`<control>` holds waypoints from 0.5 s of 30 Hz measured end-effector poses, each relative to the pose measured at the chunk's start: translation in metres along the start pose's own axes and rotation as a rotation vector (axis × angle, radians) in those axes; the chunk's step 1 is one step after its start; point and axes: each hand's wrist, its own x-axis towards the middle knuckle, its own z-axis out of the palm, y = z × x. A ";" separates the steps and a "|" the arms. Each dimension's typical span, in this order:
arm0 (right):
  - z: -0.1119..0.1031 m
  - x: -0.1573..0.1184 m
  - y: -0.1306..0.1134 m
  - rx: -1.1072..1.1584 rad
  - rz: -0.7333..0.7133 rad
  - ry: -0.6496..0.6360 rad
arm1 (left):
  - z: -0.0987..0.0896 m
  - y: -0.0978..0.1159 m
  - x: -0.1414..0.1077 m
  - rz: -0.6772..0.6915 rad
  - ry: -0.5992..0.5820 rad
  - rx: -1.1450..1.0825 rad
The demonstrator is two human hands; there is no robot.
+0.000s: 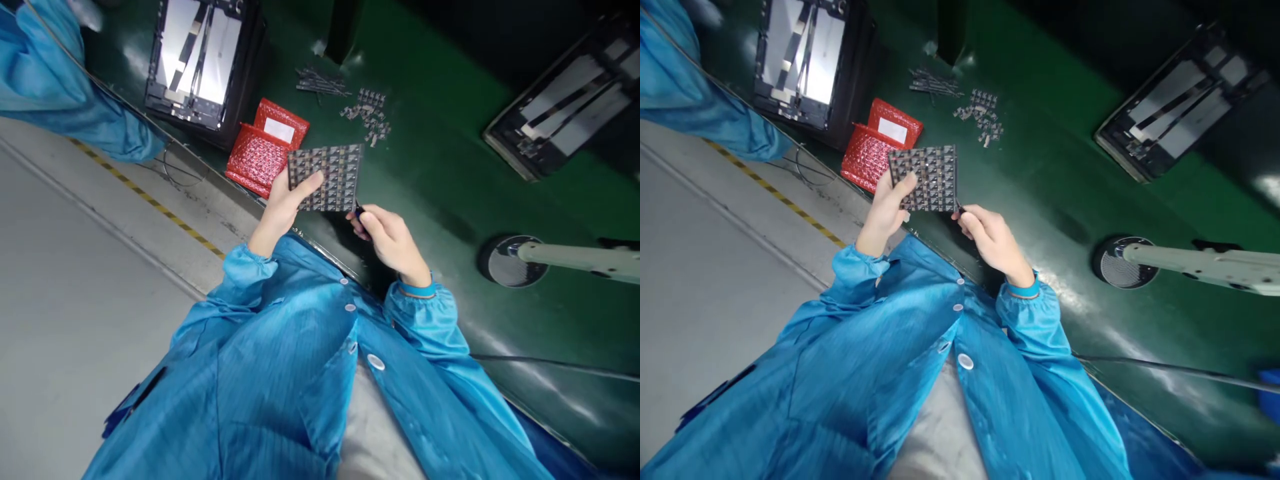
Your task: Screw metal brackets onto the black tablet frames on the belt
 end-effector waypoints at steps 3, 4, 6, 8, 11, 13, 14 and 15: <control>0.003 0.001 -0.008 -0.085 -0.026 0.055 | 0.008 -0.002 -0.004 0.056 0.058 0.085; 0.005 0.002 -0.011 -0.104 -0.038 0.082 | 0.012 -0.002 -0.007 0.069 0.070 0.119; 0.007 0.003 -0.016 -0.129 -0.058 0.126 | 0.017 -0.001 -0.013 0.092 0.093 0.183; 0.007 0.001 -0.018 -0.133 -0.067 0.150 | 0.020 0.002 -0.018 0.109 0.108 0.219; 0.004 -0.003 -0.017 -0.087 -0.054 0.131 | 0.019 0.005 -0.020 0.079 0.078 0.172; 0.004 -0.004 -0.012 -0.023 -0.032 0.082 | 0.020 0.005 -0.018 0.007 0.034 0.072; 0.006 -0.003 -0.008 0.016 -0.021 0.053 | 0.021 0.003 -0.015 -0.031 0.013 0.018; 0.008 0.000 -0.004 0.056 -0.011 0.023 | 0.022 0.000 -0.013 -0.068 -0.010 -0.031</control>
